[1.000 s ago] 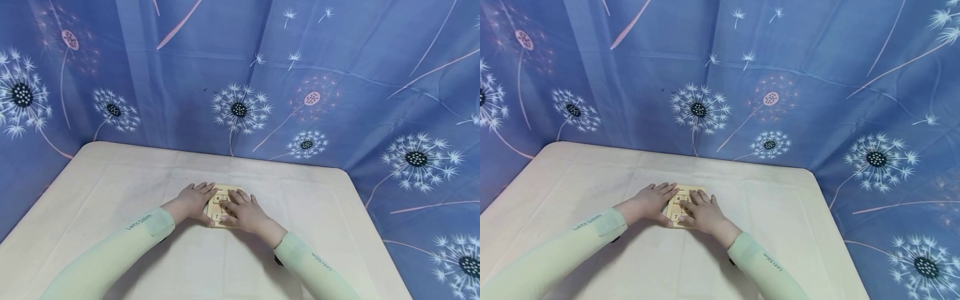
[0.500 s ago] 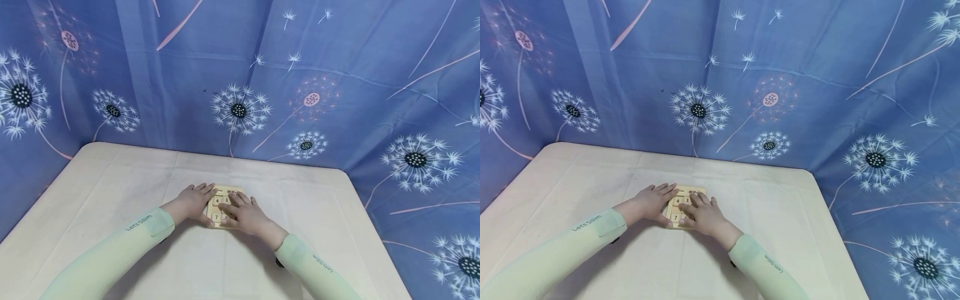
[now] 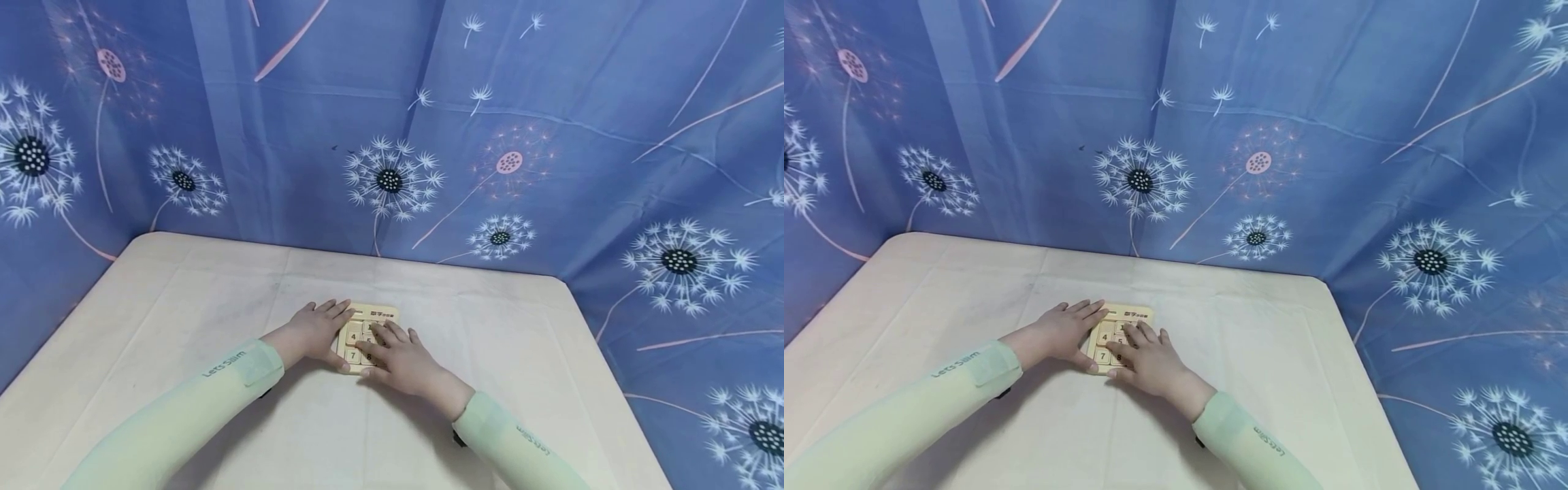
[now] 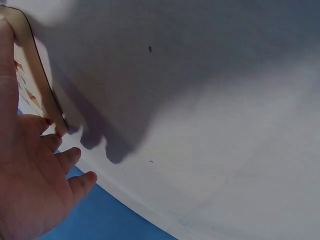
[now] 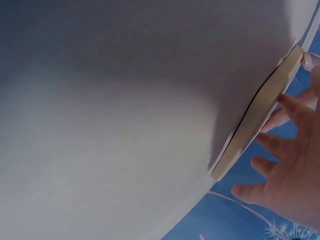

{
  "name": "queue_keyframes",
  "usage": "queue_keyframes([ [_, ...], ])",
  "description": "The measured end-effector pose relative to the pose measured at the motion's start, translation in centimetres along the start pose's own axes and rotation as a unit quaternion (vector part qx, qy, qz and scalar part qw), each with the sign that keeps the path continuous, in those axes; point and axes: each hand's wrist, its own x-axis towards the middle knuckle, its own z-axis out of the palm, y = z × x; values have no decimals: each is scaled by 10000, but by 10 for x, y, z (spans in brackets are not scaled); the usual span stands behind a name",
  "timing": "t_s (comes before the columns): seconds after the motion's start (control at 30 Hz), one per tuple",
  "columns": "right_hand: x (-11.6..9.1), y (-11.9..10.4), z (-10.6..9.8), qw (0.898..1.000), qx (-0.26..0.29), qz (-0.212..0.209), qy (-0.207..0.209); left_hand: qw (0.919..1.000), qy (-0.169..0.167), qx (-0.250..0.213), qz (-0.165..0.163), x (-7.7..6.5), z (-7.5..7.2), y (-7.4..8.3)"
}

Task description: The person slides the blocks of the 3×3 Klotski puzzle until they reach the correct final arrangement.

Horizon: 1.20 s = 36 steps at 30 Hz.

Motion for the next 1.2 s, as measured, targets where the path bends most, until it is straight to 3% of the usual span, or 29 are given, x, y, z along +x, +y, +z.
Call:
queue_keyframes([
  [0.4, -2, -2, 3, 10000, 29, -9, -74, 9998, -158, -103, -56, -1, -1, 2],
  [0.73, -5, 1, 1, 9998, 2, -201, 1, 9998, -42, -175, -21, 0, -1, 1],
  [0.93, -9, 8, 2, 9990, -157, -388, 176, 9996, -2, -285, 30, 0, 2, -1],
  [1.2, -11, 20, 1, 9994, -137, -242, 218, 9991, 5, -415, 64, -2, 1, -1],
])
